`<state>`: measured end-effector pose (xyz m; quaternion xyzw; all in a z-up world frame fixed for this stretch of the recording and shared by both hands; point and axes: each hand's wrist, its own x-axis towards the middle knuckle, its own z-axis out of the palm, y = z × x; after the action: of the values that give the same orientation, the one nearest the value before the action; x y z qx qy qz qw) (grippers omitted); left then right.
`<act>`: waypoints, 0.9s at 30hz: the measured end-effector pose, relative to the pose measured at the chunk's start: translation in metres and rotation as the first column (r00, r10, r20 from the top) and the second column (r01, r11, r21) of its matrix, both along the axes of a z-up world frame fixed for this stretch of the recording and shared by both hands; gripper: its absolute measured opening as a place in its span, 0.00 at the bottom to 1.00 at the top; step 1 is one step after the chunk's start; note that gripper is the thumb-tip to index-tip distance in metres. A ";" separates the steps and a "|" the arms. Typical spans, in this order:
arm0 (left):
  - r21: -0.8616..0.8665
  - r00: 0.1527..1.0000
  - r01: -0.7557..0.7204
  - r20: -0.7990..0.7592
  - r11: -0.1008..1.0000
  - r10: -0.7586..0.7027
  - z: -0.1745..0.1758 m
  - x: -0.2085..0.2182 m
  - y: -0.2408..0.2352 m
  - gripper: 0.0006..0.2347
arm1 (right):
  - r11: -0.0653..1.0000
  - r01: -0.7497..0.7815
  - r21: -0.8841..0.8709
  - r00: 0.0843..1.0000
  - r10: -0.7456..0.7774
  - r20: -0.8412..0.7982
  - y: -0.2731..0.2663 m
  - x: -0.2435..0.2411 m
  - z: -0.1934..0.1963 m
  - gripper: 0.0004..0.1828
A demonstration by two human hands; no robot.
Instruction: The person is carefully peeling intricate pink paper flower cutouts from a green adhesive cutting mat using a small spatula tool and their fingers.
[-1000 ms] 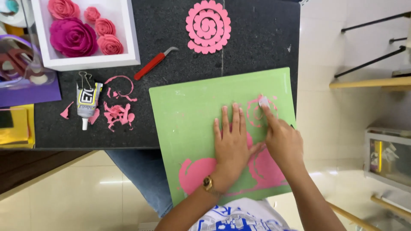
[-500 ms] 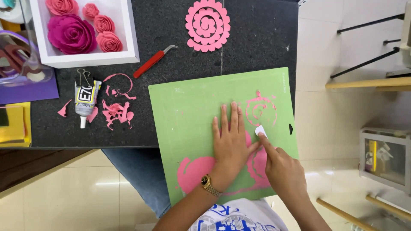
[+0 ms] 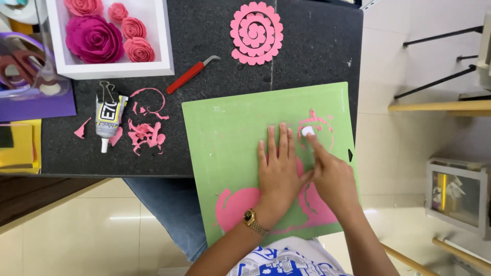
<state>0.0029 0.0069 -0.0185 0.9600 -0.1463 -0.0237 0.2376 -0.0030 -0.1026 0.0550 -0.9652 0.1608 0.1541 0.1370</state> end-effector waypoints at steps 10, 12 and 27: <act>0.037 1.000 0.003 0.019 0.999 -0.004 -0.001 -0.002 0.000 0.51 | 0.925 -0.135 -0.355 0.990 0.144 -0.002 0.001 -0.053 -0.004 0.33; 0.027 1.000 0.008 0.020 1.000 -0.009 -0.005 -0.004 -0.002 0.52 | 0.911 -0.185 -0.368 0.980 0.200 0.001 0.001 -0.049 -0.008 0.37; 0.019 0.999 -0.023 0.040 1.000 0.022 0.001 0.001 0.003 0.51 | 0.994 -0.046 -0.099 0.998 0.043 -0.038 0.002 0.018 0.003 0.32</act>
<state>0.0036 0.0096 -0.0173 0.9641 -0.1401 -0.0032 0.2256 0.0150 -0.1002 0.0582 -0.9713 0.1491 0.1662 0.0822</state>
